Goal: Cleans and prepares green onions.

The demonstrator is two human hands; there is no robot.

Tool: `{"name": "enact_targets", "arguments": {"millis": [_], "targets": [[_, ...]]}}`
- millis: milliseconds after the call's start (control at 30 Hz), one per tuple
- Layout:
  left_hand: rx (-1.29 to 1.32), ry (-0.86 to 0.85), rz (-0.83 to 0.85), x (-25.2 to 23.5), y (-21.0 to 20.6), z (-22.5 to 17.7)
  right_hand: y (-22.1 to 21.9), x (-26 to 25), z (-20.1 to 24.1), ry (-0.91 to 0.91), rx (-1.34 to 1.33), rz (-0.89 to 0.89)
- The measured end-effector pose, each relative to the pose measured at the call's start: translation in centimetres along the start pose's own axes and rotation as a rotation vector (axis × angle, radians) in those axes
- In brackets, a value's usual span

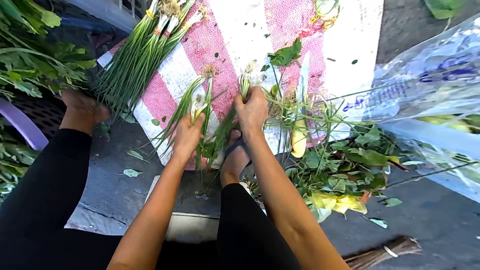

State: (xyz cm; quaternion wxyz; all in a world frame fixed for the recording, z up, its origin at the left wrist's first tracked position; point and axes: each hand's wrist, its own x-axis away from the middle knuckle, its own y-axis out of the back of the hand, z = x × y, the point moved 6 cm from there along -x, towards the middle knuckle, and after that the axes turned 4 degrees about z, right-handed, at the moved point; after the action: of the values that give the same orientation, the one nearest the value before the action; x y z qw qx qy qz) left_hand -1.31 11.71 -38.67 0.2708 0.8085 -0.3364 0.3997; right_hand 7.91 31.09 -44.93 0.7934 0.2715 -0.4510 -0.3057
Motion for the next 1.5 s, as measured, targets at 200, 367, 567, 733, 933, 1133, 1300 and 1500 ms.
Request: {"name": "enact_targets", "arguments": {"millis": [200, 367, 567, 733, 933, 1133, 1300, 1500], "targets": [[0.363, -0.113, -0.060, -2.7, -1.1, -2.1, 1.1, 1.3, -0.1, -0.012, -0.963, 0.277], [0.332, -0.333, 0.117, -4.1, -4.4, -4.2, 1.4, 3.8, 0.3, 0.002, -1.041, 0.344], [0.351, -0.332, 0.169, -5.2, -6.1, -4.6, 1.9, 4.0, 0.7, 0.078, -0.839, 0.277], [0.442, -0.249, 0.204, -5.3, -5.7, -4.6, 2.2, 3.7, 0.6, 0.124, -0.876, 0.278], [0.487, -0.125, 0.313, -5.5, -5.6, -3.9, 2.1, 4.4, 0.1, 0.064, -1.141, 0.360], [0.417, -0.104, 0.376, -4.7, -5.9, -3.8, 2.9, 3.8, 0.5, 0.272, -0.900, 0.171], [0.358, -0.094, 0.379, -4.0, -6.2, -3.8, 3.9, 4.2, 2.3, 0.546, -0.431, -0.062], [0.342, -0.112, 0.427, -3.7, -6.3, -3.2, 4.5, 3.2, 3.3, 0.653, -0.084, -0.046]]}}
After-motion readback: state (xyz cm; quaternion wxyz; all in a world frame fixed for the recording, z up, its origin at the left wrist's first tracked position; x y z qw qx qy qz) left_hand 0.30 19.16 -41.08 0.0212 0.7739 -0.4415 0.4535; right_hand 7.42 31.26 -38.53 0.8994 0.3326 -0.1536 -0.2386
